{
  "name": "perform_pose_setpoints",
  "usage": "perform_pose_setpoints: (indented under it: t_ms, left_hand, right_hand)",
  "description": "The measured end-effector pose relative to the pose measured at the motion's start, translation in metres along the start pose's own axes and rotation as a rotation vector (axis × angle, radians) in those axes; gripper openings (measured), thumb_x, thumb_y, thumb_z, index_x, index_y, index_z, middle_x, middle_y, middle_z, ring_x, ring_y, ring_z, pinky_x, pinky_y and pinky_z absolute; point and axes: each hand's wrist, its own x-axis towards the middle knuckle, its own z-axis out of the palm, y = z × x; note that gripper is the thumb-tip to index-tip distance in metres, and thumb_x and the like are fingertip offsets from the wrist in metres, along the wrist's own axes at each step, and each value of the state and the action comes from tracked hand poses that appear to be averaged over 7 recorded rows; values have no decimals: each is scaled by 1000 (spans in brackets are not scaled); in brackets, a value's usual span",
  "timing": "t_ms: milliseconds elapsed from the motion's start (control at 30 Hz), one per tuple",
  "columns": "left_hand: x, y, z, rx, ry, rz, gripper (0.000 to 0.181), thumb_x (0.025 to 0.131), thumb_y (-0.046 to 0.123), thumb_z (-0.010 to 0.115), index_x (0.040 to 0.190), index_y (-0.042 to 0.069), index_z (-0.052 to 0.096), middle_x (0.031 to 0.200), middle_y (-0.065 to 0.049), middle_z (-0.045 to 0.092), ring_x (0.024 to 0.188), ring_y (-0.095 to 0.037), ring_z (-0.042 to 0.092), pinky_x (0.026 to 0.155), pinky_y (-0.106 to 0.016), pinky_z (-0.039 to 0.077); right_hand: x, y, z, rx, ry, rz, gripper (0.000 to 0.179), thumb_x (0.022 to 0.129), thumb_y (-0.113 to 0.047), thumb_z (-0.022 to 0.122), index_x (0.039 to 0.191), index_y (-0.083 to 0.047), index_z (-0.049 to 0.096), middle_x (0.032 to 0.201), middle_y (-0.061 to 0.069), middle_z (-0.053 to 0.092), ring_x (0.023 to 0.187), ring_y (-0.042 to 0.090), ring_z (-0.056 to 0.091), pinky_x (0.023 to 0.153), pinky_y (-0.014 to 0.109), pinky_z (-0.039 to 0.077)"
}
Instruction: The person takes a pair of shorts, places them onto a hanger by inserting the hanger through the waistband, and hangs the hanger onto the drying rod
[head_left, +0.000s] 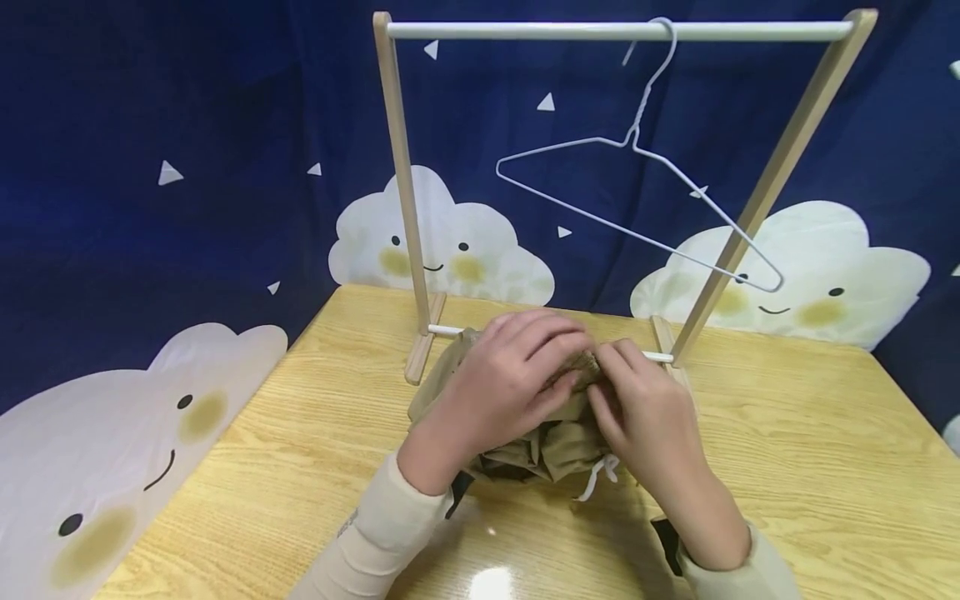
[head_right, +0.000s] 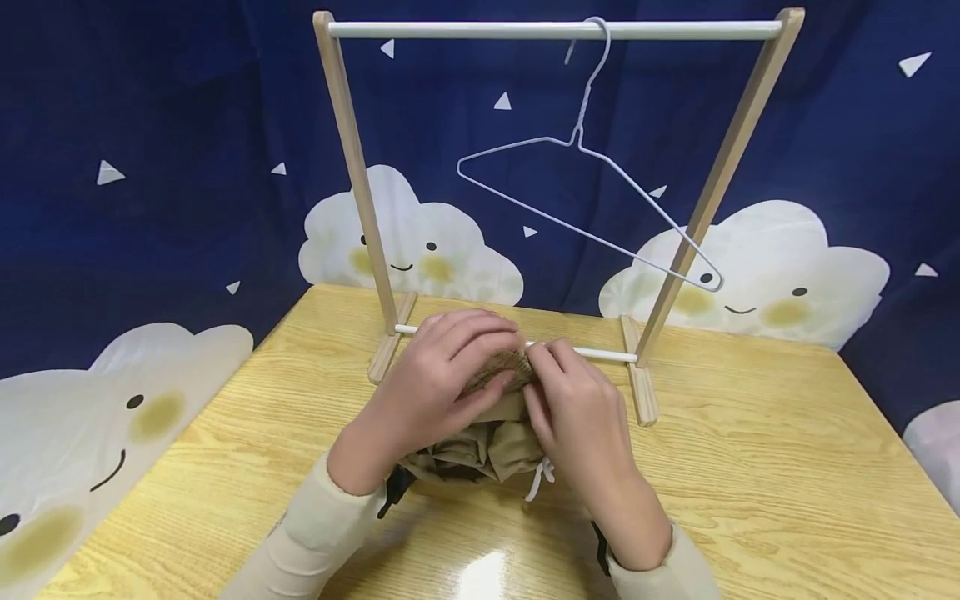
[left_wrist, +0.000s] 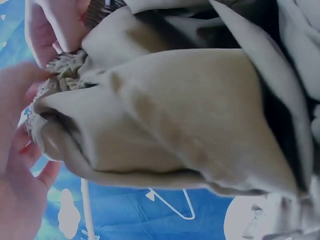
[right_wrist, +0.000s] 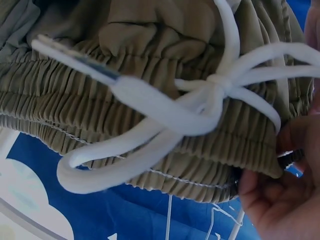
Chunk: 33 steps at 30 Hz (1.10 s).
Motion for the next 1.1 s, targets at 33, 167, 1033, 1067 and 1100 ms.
perform_pose_setpoints:
  t_ms: [33,167,1033,1067,1100]
  left_hand:
    - [0,1,0,13,-13,19,26,95,24,68,117,10,69,121,-4,68,121,-22,60,102,-35,45]
    - [-1,4,-1,43,-65,18,24,92,29,72,110,14,70,112,1,69,115,-18,61,99,-36,45]
    - [-6,0,1,107,-32,-168,21,98,22,59,113,12,69,100,2,75,87,-13,71,76,-32,46]
    - [-6,-1,1,104,-20,-179,21,98,22,58,113,11,69,101,2,75,88,-13,72,75,-31,45]
    - [-6,-2,0,101,-13,-190,22,98,23,58,114,11,68,101,1,75,89,-13,71,75,-31,45]
  right_hand:
    - [0,0,0,-4,-8,-3,15,83,-5,62,98,-5,64,92,8,61,69,29,61,52,43,47]
    - [-1,0,0,-6,-25,-8,20,80,-3,66,100,-7,68,93,5,63,72,27,64,54,42,49]
    - [-1,1,3,182,-91,149,34,80,3,65,113,-5,64,103,10,67,86,27,65,72,46,53]
    - [0,2,3,190,-87,150,33,81,4,65,113,-4,64,102,11,68,88,28,66,74,47,54]
    - [0,3,3,200,-83,149,32,82,5,65,113,-3,64,102,12,68,90,29,67,76,48,54]
